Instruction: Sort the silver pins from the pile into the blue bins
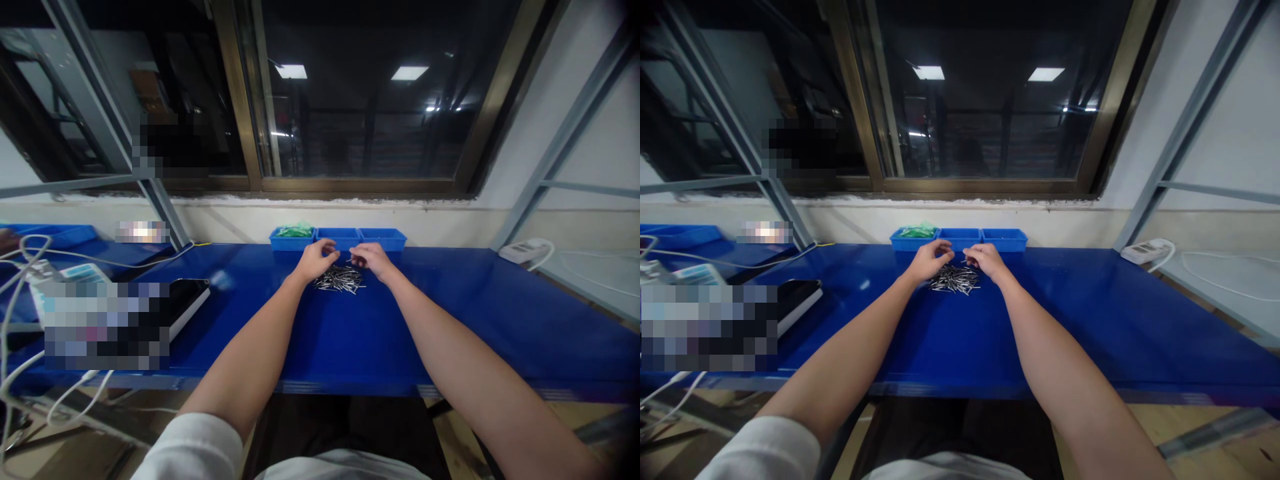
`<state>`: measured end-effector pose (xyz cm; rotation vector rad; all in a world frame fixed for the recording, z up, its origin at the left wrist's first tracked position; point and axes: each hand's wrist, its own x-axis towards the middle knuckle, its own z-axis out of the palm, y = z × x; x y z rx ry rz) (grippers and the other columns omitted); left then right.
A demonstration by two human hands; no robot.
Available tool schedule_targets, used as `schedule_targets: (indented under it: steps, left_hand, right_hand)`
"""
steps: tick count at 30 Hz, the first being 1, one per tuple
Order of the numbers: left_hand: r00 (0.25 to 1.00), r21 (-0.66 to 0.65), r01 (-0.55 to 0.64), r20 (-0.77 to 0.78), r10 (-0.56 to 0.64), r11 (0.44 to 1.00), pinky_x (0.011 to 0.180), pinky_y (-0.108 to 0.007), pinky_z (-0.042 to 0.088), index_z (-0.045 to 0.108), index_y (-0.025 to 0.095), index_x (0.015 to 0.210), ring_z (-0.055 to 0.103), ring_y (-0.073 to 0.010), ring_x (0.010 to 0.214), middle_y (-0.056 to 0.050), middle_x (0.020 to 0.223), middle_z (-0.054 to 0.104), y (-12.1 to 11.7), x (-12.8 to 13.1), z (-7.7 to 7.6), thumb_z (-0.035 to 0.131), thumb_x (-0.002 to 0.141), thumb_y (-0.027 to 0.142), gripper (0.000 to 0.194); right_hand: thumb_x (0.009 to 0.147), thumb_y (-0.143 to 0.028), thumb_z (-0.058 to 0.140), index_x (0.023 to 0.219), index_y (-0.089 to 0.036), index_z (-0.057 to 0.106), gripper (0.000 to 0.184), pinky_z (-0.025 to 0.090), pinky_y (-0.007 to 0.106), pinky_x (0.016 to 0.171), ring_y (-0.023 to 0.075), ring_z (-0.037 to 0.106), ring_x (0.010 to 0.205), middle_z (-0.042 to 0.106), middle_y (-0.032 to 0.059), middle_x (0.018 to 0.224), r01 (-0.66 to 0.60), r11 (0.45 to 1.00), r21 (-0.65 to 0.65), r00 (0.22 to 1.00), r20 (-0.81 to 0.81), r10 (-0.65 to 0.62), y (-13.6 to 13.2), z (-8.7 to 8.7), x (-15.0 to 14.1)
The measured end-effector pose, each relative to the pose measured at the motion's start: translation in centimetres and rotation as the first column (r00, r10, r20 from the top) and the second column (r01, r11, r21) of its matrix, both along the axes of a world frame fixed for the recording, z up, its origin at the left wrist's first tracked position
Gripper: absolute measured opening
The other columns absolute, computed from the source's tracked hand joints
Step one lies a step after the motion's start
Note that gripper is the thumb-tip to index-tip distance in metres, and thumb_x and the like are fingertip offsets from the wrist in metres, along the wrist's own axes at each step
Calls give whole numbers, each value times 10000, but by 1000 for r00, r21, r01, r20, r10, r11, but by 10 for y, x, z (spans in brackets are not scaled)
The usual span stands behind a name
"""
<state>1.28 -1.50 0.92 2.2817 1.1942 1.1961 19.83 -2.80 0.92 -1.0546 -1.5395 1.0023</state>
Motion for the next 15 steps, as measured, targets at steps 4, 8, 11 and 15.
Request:
schedule_targets:
  steps: [4,8,11,15]
  left_hand:
    - [985,-44,-169,27,170,985,796,-248,458,596,147,996,611,-150,821,-43,880,661,16,-12,-11,488,734,198,288]
    - [977,-60,-212,28,214,975,802,-246,458,604,156,989,612,-152,837,-42,891,665,23,-16,-17,462,724,171,301]
    - [975,-86,-210,51,215,974,812,-250,455,616,161,974,612,-155,853,-41,901,668,25,-17,-16,458,724,176,296]
    - [963,-139,-247,77,259,959,813,-263,456,621,163,976,611,-163,861,-39,906,673,28,-20,-15,458,732,196,296]
  right_hand:
    - [649,-469,607,519,-140,593,354,211,200,356,58,355,364,555,35,451,-105,981,-163,967,214,139,0,4,4]
    - [647,-415,603,660,-156,646,263,238,185,358,90,450,476,648,65,660,-54,996,-67,996,63,58,8,7,2]
    - [644,-317,578,965,-229,632,337,378,184,468,153,560,806,622,44,1076,-9,997,75,985,-170,21,14,7,1]
    - [681,-299,528,1127,-270,547,447,449,223,613,187,500,1056,504,30,1267,8,997,74,965,-262,12,19,1,11]
